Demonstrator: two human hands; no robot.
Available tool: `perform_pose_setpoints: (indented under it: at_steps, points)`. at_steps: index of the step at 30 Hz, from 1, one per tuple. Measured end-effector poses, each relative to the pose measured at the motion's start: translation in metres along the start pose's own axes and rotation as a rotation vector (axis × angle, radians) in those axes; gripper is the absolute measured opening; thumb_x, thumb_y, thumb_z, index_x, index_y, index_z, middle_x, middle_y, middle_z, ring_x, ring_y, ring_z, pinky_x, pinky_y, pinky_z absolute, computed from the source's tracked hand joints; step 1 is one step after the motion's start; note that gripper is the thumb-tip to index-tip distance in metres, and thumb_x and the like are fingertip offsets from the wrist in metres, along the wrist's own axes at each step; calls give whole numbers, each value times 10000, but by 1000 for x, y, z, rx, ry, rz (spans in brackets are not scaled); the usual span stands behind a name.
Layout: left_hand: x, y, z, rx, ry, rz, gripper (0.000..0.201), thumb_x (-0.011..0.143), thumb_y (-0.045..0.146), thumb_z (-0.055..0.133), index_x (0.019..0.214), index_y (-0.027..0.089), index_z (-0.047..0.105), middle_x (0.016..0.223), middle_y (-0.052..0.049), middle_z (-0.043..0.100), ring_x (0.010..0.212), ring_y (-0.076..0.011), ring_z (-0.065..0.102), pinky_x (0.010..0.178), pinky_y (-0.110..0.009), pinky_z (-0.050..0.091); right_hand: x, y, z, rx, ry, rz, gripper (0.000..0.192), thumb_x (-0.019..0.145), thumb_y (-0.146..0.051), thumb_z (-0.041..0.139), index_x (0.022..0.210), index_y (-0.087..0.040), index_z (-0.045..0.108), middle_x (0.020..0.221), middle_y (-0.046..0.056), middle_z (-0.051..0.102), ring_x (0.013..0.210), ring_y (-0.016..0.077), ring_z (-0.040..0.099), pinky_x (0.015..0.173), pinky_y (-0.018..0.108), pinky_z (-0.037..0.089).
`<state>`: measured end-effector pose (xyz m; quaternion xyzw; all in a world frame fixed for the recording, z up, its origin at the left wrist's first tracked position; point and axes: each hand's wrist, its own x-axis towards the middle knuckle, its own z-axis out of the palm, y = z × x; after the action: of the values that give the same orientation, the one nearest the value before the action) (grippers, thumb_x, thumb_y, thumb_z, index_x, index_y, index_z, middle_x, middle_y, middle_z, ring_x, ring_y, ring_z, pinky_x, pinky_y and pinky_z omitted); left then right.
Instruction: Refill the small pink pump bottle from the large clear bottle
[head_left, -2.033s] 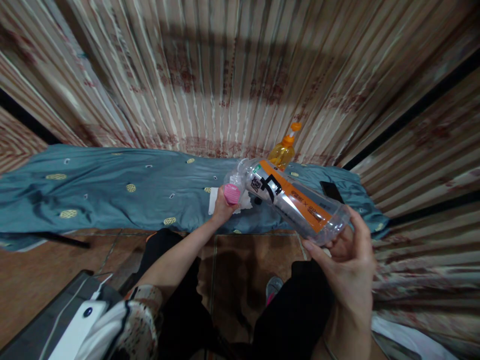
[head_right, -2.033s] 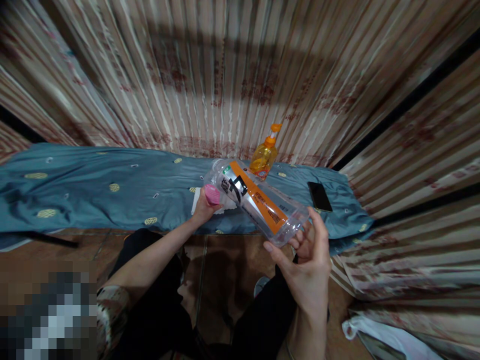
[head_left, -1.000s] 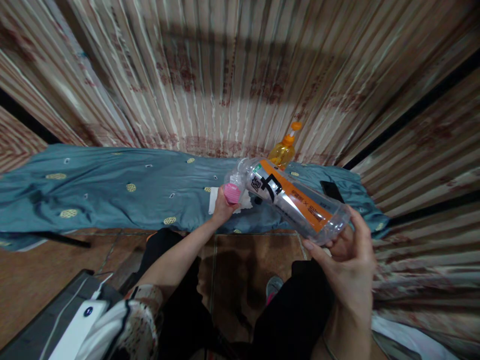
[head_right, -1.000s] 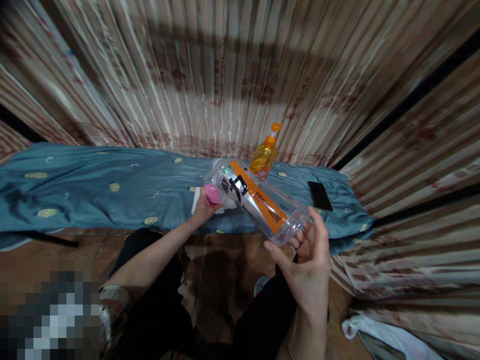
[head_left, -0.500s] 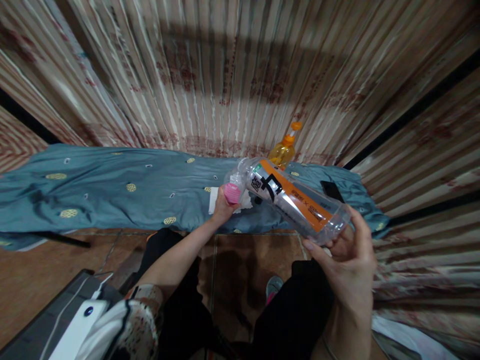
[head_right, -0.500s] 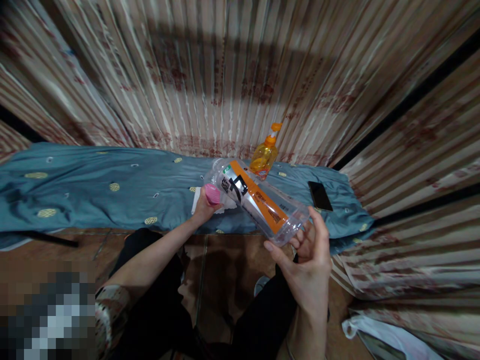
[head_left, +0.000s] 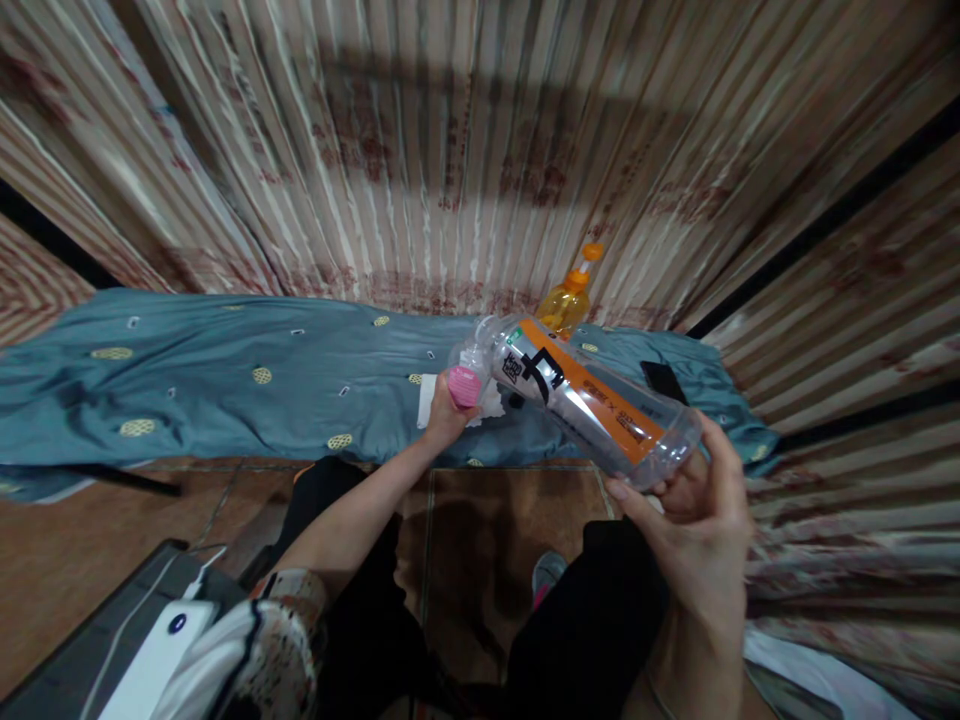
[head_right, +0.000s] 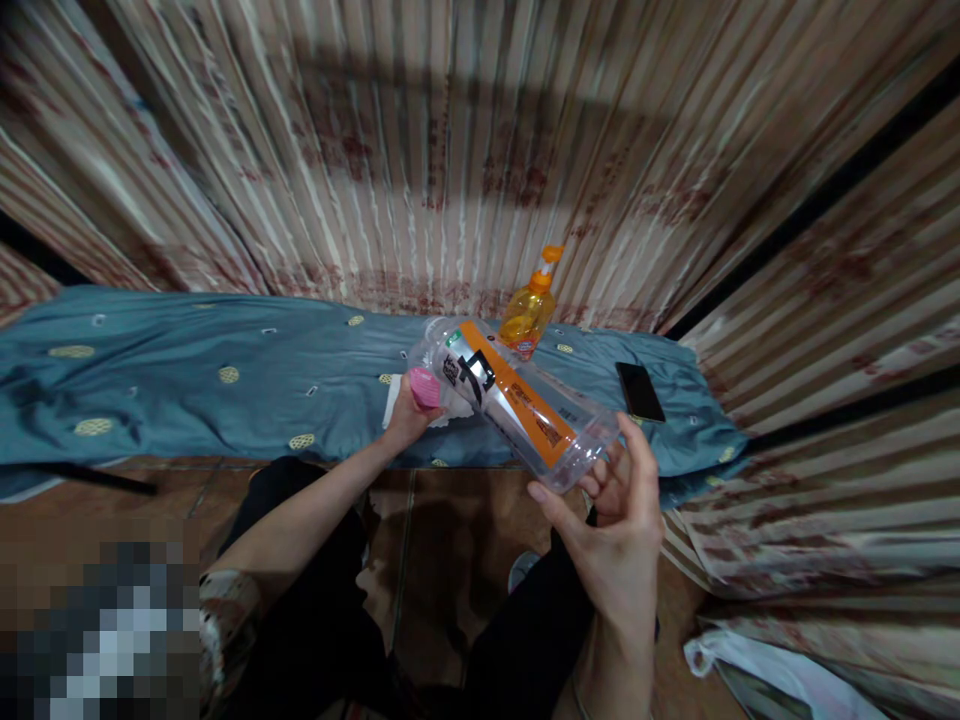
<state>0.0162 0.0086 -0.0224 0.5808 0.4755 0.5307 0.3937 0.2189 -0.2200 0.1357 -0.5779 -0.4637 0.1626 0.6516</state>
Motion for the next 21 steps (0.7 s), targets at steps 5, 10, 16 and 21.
perform_pose_setpoints:
  at_steps: [5, 10, 16, 21]
  points:
    - [0, -2, 0, -4, 5, 4, 781, 497, 113, 927, 1153, 237, 522, 1095, -29, 653, 1041, -269, 671, 978, -443, 570, 0, -2, 1, 7, 12, -9, 1081, 628, -354, 1046, 1563, -257, 512, 1342, 160, 731, 1115, 276, 772, 883, 386, 662]
    - [1, -6, 0, -2, 1, 13, 777, 502, 158, 940, 1150, 242, 518, 1103, -32, 646, 1049, -265, 658, 990, -445, 560, 0, -1, 0, 9, 6, 1, 1101, 627, -356, 1049, 1575, -253, 499, 1374, 171, 722, 1151, 282, 767, 929, 402, 658]
    - [1, -5, 0, 7, 0, -2, 764, 511, 156, 938, 1147, 235, 522, 1102, -33, 647, 1058, -264, 659, 999, -444, 554, 0, 0, 0, 6, 13, 9, 1112, 621, -370, 1052, 1578, -266, 496, 1377, 171, 711, 1147, 296, 762, 936, 437, 655]
    - [0, 0, 0, -6, 5, -21, 771, 496, 148, 953, 1133, 234, 527, 1092, -25, 652, 1090, -278, 666, 1032, -461, 551, 0, -1, 0, 14, 9, 1, 1118, 608, -360, 1058, 1573, -266, 501, 1365, 170, 716, 1137, 299, 766, 922, 438, 659]
